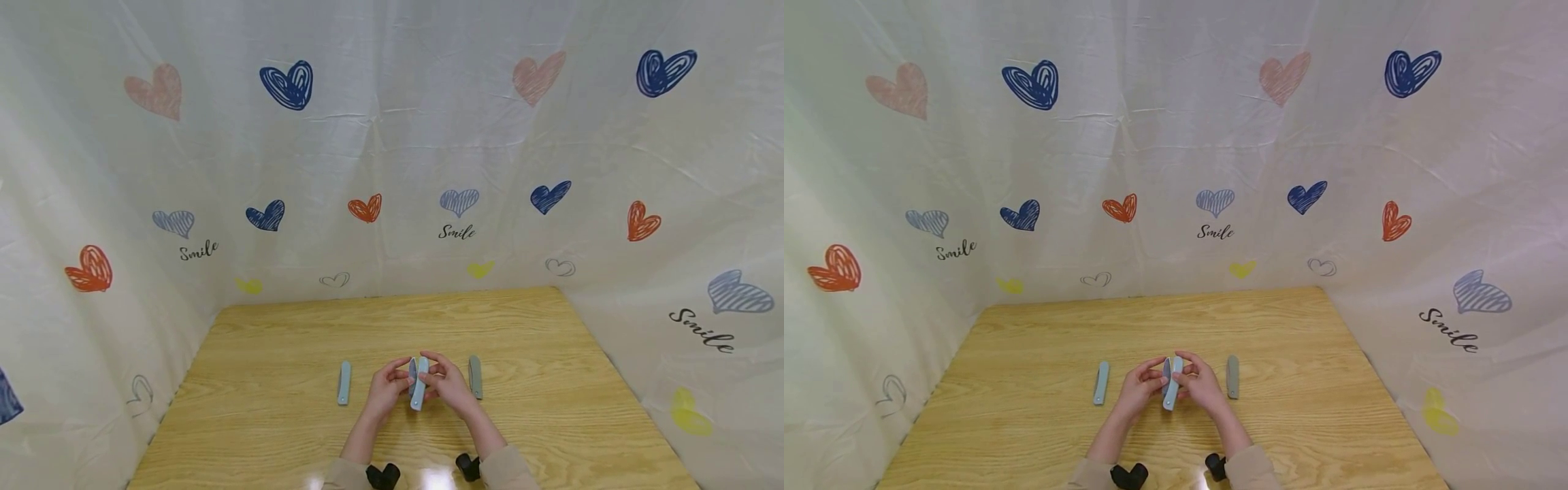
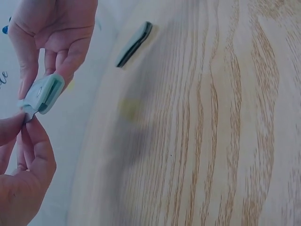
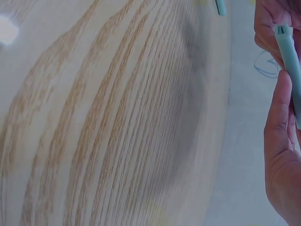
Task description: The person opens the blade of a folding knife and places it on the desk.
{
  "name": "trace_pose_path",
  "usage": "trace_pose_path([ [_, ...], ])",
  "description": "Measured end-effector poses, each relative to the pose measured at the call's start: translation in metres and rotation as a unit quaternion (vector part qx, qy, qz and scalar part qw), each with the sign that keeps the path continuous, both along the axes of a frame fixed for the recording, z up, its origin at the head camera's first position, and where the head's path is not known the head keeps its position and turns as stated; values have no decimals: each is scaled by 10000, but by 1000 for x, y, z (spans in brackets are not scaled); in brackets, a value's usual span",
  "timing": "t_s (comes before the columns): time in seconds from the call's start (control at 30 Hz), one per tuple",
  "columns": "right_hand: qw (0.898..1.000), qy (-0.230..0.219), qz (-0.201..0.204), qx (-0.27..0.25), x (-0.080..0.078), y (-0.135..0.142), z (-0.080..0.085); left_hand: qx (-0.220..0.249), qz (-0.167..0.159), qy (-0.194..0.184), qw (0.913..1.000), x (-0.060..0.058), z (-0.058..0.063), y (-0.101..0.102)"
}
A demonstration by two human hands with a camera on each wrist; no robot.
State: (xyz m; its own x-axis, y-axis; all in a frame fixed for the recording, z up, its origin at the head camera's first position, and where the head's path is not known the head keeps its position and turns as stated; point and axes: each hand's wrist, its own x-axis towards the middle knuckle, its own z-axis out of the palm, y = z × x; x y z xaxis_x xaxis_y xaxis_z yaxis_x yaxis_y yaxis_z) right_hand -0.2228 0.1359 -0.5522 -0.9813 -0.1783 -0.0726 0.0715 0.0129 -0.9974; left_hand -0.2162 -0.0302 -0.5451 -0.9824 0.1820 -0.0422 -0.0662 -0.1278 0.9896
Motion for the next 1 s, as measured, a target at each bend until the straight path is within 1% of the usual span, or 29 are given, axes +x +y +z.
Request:
trace_pose_path([
  [0.13, 10000, -35, 13, -36, 1, 0, 0, 1, -36, -23, 10000, -8, -15, 0],
  [0.23, 10000, -63, -18, -58, 1, 1, 0, 4, -85, -74, 9999, -9, -19, -1],
  [0.33, 9999, -104, -88, -79, 1, 1, 0, 20, -106, -163, 9998, -8, -19, -2],
  [0.47, 9998, -142, -145, -85, 0, 1, -1, -29, -86, -190, 9998, -7, -16, -3],
  [0.63, 9996, -164, -191, -99, 1, 1, -1, -126, -40, -215, 9997, -8, -18, -4],
  [0.73, 9995, -163, -238, -113, 3, 1, -1, -122, -15, -219, 9997, -8, -19, -6],
  [1.0, 9992, -103, -348, -191, 5, 3, -1, -22, 11, -136, 9999, -6, -15, -8],
])
